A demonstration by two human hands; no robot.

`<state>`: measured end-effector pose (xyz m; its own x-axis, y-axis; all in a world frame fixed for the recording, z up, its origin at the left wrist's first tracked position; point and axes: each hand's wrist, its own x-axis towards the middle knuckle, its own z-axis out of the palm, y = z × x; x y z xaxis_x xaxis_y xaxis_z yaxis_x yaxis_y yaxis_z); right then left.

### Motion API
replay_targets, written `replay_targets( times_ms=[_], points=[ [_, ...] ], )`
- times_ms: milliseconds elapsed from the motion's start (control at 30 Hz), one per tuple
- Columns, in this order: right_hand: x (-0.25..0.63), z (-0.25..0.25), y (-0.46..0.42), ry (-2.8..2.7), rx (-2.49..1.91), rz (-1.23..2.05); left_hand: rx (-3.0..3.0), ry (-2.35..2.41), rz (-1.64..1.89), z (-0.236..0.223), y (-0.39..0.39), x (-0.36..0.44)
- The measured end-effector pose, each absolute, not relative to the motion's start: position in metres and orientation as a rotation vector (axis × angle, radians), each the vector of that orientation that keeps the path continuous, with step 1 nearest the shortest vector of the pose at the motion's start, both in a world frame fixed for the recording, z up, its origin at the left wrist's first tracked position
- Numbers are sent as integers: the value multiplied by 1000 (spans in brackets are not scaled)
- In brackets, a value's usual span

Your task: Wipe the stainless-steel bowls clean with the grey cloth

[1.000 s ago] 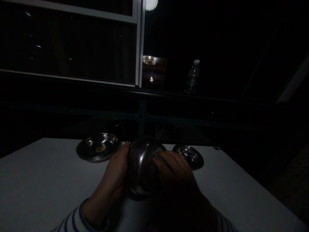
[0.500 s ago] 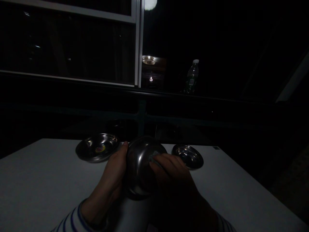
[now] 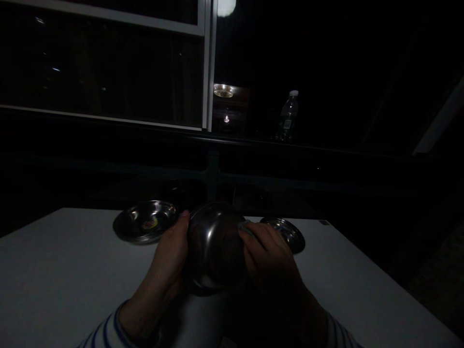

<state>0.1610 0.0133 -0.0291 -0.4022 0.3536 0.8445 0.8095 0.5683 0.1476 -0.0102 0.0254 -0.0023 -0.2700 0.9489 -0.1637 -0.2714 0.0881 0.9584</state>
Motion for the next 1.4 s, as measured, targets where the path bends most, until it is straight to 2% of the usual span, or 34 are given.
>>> replay_targets(
  times_ms=[500, 767, 1100, 1400],
  points=[
    [168, -19, 9, -2014, -875, -539, 623, 1196, 1438, 1, 28, -8],
    [188, -10, 7, -2223, -881, -423, 550, 1102, 1501, 4, 30, -13],
    [191, 3, -2, -2218, -869, -612, 588, 1094, 1524, 7, 28, -16],
    [161, -14, -14, -2238, -673, -561, 588, 1177, 1458, 4, 27, -13]
  ],
)
